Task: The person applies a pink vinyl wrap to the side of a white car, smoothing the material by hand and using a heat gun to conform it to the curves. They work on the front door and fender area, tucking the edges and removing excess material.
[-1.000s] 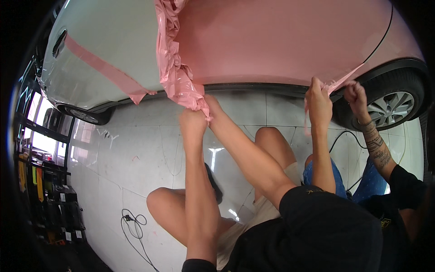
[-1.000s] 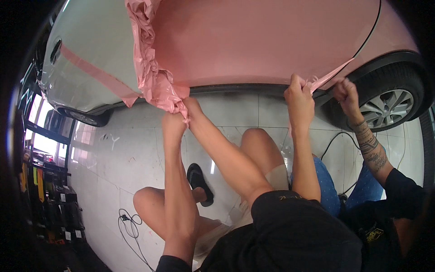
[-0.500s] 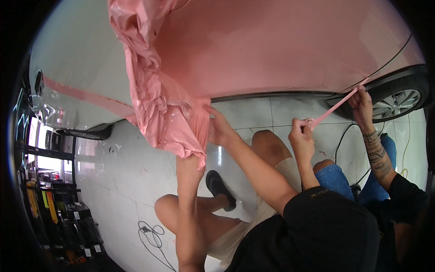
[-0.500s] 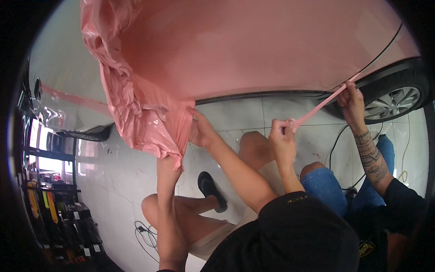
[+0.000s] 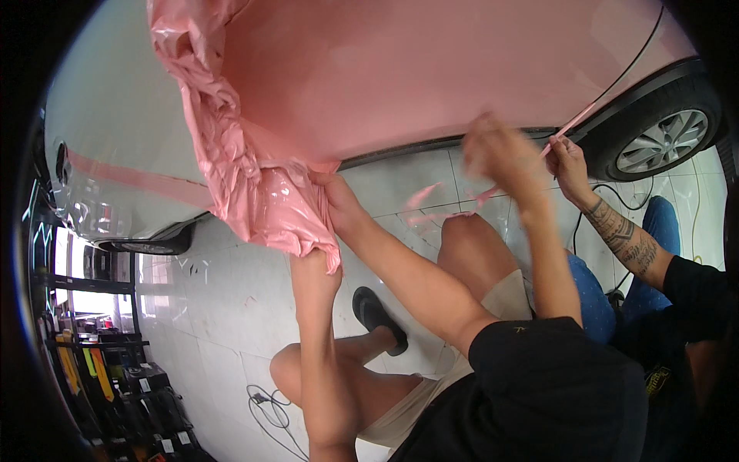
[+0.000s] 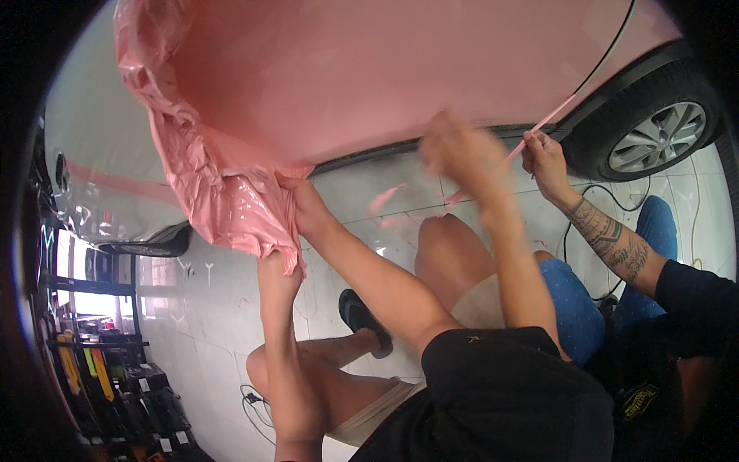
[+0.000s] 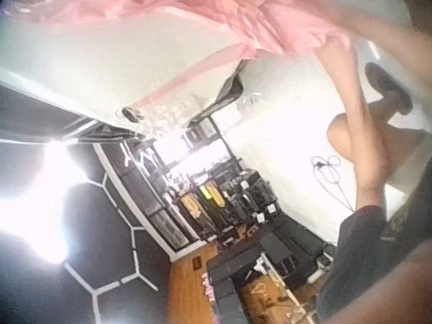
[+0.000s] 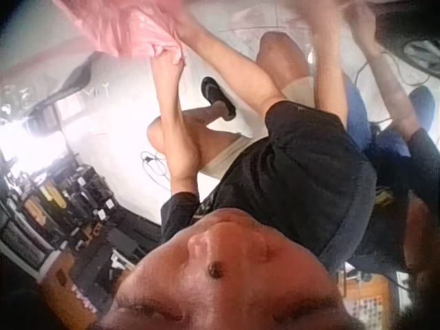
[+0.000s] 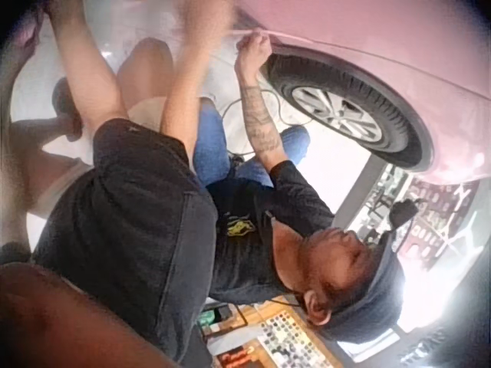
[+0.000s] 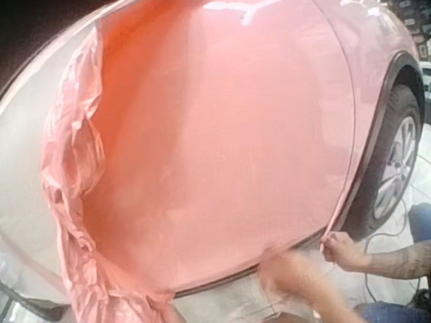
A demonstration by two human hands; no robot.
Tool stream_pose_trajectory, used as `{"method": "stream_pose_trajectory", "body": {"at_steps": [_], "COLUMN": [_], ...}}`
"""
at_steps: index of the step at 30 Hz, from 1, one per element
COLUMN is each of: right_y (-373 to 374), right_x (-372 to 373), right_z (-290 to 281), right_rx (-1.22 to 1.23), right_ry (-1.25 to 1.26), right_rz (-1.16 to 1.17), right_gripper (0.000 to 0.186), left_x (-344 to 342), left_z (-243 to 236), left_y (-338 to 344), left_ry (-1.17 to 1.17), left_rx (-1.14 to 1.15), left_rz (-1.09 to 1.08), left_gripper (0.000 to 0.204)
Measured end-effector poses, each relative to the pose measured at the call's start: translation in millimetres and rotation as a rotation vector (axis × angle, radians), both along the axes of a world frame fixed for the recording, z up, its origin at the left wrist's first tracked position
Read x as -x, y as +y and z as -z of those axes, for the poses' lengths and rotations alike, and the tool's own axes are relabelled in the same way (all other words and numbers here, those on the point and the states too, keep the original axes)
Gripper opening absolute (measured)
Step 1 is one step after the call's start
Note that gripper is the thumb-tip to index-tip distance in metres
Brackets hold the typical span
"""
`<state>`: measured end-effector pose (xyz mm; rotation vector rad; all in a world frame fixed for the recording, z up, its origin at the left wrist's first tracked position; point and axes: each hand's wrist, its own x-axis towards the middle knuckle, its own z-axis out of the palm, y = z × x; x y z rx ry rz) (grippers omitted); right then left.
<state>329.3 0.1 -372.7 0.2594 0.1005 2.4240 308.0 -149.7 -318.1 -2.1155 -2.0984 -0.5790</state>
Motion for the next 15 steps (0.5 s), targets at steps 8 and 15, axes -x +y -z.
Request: {"method": "stream_pose_trajectory", "body": {"at_steps": [8, 15], "right_y": [-11, -23], "right_x": [-12, -40], "right_z": [-18, -28], "right_rx": [-0.007, 0.035], "right_ry": [-0.146, -0.270], "right_rz": [0.025, 0.071], "right_gripper": [0.037, 0.040], "left_x": [-40, -91], "left_z": [-13, -53], "left_y": [5, -8], "left_ry": [-0.221, -0.676], "left_rx": [-0.066, 0.002], "left_rz": [-0.203, -0.410], "left_gripper": [0.019, 0.031]}}
